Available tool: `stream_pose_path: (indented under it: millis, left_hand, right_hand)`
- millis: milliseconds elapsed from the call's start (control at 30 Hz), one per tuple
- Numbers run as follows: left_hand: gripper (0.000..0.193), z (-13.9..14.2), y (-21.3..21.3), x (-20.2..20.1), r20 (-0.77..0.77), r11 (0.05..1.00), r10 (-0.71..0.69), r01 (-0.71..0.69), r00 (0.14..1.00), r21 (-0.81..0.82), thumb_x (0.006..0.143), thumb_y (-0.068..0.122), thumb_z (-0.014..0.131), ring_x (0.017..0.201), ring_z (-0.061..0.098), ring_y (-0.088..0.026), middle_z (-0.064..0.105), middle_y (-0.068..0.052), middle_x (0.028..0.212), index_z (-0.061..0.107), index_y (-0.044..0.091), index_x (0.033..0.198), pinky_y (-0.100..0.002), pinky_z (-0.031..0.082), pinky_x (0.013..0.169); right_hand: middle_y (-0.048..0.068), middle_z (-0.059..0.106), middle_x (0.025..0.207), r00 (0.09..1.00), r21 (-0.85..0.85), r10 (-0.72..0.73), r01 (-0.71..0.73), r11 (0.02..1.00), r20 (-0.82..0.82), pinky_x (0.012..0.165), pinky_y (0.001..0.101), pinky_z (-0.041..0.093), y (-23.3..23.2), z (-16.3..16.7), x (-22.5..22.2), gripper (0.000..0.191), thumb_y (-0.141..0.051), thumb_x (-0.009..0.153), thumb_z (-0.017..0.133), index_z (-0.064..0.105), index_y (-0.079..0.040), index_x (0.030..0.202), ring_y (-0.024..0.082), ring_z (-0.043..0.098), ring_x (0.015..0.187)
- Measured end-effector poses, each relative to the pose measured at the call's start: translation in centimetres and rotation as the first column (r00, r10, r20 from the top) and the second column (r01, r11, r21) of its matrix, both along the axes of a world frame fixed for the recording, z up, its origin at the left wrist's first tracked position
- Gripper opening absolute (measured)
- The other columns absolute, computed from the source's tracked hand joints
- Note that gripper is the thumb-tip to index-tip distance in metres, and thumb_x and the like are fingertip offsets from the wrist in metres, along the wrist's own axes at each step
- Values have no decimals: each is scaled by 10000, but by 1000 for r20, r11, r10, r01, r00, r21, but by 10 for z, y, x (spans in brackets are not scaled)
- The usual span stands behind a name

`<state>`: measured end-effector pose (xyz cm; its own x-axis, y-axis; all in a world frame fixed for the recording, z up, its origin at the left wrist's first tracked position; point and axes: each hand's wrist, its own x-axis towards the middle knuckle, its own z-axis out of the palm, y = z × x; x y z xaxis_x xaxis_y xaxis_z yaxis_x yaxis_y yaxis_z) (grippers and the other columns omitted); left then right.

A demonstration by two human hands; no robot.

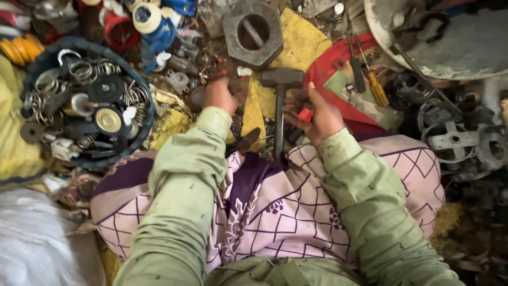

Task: The person sits on the floor and uses a hammer and pliers to disassemble and reassemble small red and blue valve-like objects. They repeatedly strike the objects on a metal anvil, remove internal components, and place them aside.

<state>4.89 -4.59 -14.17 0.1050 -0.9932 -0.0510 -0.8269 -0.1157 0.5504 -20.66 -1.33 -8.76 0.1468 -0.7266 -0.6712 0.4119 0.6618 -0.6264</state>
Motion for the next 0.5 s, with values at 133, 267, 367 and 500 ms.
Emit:
stream_pose_path:
  millis: [133,267,367,500]
  left_hand:
    - [300,30,0,-17,-598,949,-272,314,754,-36,731,277,913,695,739,-319,743,-86,738,755,41,828,-411,581,656]
    - [353,27,-4,-15,-412,961,0,114,911,253,783,319,872,857,698,-377,715,-173,960,757,37,962,-460,546,760]
    - [400,6,-5,-3,-60,995,-72,67,996,-77,749,253,891,1102,612,-403,619,-221,1226,762,83,1087,-467,501,960]
    - [565,-18,0,-5,-100,990,-137,140,985,18,702,215,886,1254,477,-444,525,-217,1355,743,181,1247,-504,382,1068]
  right_hand:
    - [106,676,1251,999,4,-13,13,1000,-31,948,496,558,-2,3,0,609,-536,971,492,589,-50,1324,262,673,1112]
    - [167,660,1269,996,33,66,-68,997,56,943,451,578,-4,-4,-4,695,-588,967,443,553,-23,1355,372,690,1100]
    - [193,622,1276,985,-9,100,-100,995,142,944,445,581,-4,-12,-7,699,-574,1018,463,537,23,1373,359,669,1131]
    - [141,664,1262,984,59,57,-68,996,170,899,409,570,-8,-17,-12,696,-583,1002,452,568,2,1361,310,692,1101]
